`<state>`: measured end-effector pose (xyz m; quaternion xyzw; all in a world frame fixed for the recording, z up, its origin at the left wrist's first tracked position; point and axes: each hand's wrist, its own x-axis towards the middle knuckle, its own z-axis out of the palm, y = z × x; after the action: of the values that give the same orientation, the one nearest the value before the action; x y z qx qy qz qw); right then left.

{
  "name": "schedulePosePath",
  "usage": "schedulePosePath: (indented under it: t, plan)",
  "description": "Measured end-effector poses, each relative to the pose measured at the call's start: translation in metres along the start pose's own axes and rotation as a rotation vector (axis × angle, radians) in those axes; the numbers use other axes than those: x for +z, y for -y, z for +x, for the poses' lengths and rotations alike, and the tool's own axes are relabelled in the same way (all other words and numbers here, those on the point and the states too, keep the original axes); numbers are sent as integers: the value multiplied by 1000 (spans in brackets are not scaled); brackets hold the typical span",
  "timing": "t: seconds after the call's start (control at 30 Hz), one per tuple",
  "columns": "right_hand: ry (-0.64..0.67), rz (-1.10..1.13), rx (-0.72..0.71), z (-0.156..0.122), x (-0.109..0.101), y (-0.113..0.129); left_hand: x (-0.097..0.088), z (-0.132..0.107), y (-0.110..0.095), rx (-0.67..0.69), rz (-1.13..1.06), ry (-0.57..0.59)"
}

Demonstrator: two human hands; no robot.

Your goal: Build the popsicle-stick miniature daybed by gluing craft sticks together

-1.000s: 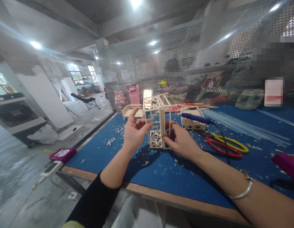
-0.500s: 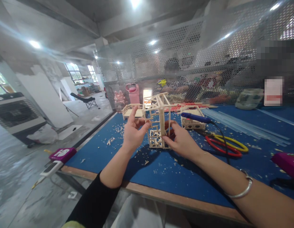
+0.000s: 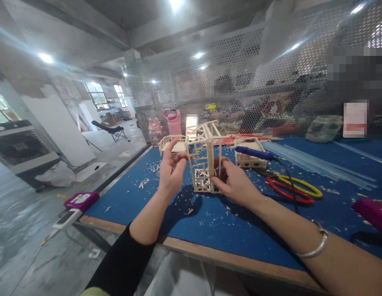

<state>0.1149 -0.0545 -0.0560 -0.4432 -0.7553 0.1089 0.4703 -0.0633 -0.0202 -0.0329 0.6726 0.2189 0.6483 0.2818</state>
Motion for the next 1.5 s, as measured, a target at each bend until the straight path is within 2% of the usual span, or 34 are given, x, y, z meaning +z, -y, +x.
schedulePosePath:
  t: [0.2,0.53,0.7,1.07,1.3,1.37,1.5]
  plan:
    - [-3,-1,-5,0,0,0,1,-1,0,-20,-45,40]
    - [2,-18,-12,0,0,1,7,-1,1,-104,-50,28]
    - [1,-15,-11,0,0,2,4,-1,6,-59,-54,18]
    - [9,-11,-2,0,-1,2,1,-1,11,11,-25,80]
    - [4,-32,-7,0,0,0,0,-3,8,73,-18,43]
    - [8,-36,-2,-1,0,1,-3,0,6,104,-42,-39]
    - [-34,-33,23,-2,-2,0,-15,13,6,60,-9,-405]
